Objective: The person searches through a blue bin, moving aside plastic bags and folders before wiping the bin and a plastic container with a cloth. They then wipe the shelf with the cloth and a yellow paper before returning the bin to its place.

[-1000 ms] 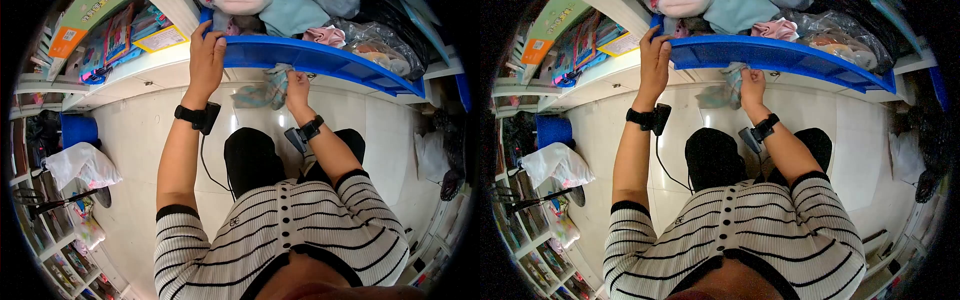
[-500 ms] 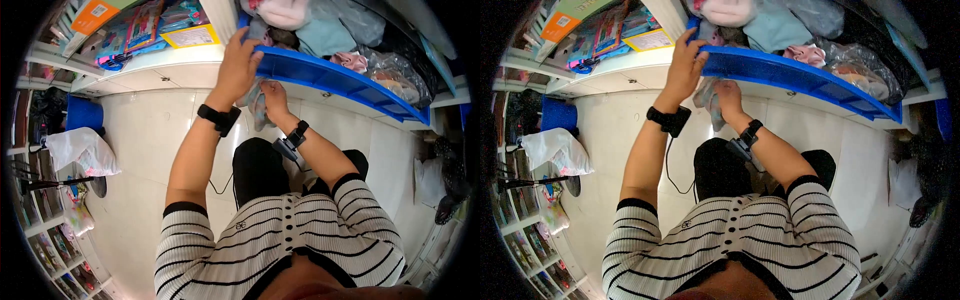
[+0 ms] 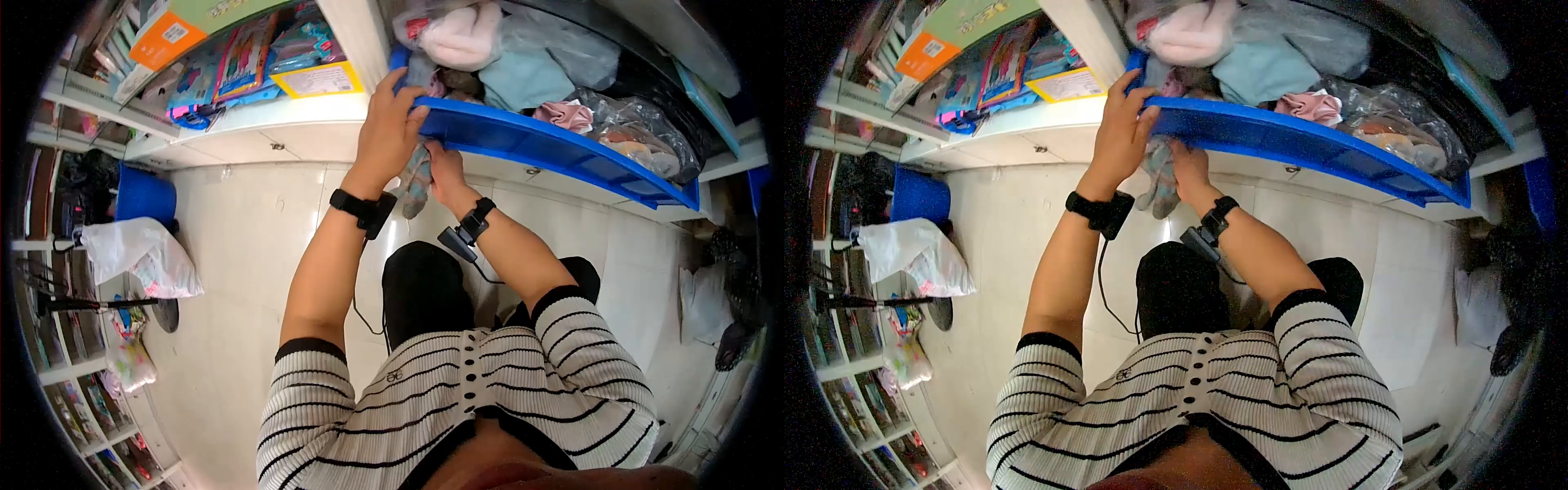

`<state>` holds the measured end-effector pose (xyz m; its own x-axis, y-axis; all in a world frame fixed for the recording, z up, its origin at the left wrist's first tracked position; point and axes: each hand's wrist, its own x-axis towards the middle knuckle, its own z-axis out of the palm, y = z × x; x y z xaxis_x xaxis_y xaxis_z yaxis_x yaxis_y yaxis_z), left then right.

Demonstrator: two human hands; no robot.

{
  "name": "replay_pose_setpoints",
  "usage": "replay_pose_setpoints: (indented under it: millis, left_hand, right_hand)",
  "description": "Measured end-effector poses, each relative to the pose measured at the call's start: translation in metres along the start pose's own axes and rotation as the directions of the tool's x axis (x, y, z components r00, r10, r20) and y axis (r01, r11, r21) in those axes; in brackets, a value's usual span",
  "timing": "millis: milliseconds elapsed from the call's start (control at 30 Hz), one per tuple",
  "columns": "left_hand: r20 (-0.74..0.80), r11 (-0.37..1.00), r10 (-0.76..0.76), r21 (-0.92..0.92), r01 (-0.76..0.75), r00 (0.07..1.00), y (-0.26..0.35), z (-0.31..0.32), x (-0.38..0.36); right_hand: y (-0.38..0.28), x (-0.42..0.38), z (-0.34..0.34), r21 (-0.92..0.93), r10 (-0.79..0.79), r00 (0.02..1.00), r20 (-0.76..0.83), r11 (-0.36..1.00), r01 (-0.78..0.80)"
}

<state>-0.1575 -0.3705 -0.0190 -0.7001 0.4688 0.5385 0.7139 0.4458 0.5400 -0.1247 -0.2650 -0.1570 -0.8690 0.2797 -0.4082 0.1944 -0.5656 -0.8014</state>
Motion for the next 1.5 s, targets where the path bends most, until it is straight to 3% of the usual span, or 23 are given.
replay_pose_setpoints:
  millis: [100,267,433,500,633,733,833,967,1033,1167,1233,1267,1433,1500]
  left_hand:
    - [-0.006,0.998,-0.027,-0.054,0.026,1.000,-0.001,0.005,-0.001]
    - [-0.041,1.000,-0.017,0.002,0.017,0.999,-0.001,0.007,-0.001]
    - [-0.047,0.999,-0.023,-0.032,0.022,0.999,0.004,0.007,-0.001]
    - [-0.045,0.998,0.035,0.046,-0.033,0.998,-0.002,0.009,-0.001]
    - [-0.034,0.999,0.017,0.049,-0.015,0.999,0.000,0.010,-0.001]
    - [-0.050,1.000,0.019,0.019,-0.018,0.999,0.000,0.012,-0.001]
    - [-0.048,0.999,-0.037,0.003,0.037,0.998,0.007,0.012,-0.002]
    - [-0.093,0.999,-0.032,0.032,0.035,0.995,0.007,0.019,-0.003]
    - [-0.094,0.997,-0.023,0.071,0.030,0.995,0.006,0.022,0.000]
    - [-0.084,0.990,-0.005,0.140,0.016,0.996,0.010,0.025,0.002]
    - [-0.006,0.996,-0.042,0.072,0.042,0.999,0.012,0.020,0.004]
    - [0.010,0.997,-0.043,0.063,0.042,0.999,0.015,0.018,0.004]
    - [0.023,0.995,-0.040,0.095,0.038,0.999,0.010,0.013,0.002]
    - [0.012,0.997,-0.008,0.082,0.007,1.000,0.006,0.014,0.003]
  right_hand:
    - [-0.003,-0.005,-0.032,0.077,-0.015,1.000,0.021,0.997,0.013]
    - [-0.015,-0.026,-0.088,-0.168,-0.233,0.941,-0.245,0.966,0.196]
    - [-0.053,-0.057,-0.158,-0.051,-0.369,0.868,-0.331,0.926,0.374]
    - [-0.072,-0.064,-0.190,0.009,-0.519,0.692,-0.502,0.797,0.604]
    - [-0.127,-0.080,-0.237,0.012,-0.528,0.524,-0.668,0.696,0.718]
    - [-0.149,-0.065,-0.279,-0.030,-0.560,0.431,-0.707,0.633,0.774]
    - [-0.160,-0.067,-0.279,0.006,-0.548,0.532,-0.645,0.692,0.722]
    - [-0.161,-0.050,-0.287,-0.288,-0.601,0.425,-0.677,0.747,0.599]
    - [-0.169,-0.048,-0.282,-0.274,-0.570,0.442,-0.693,0.775,0.570]
    - [-0.166,-0.034,-0.322,-0.344,-0.613,0.542,-0.575,0.782,0.521]
    - [-0.179,-0.050,-0.315,-0.297,-0.591,0.643,-0.487,0.805,0.514]
    - [-0.181,-0.055,-0.314,-0.294,-0.589,0.646,-0.486,0.806,0.513]
    - [-0.199,-0.084,-0.311,-0.161,-0.394,0.820,-0.415,0.919,0.360]
    - [-0.198,-0.087,-0.317,-0.265,-0.430,0.785,-0.446,0.901,0.343]
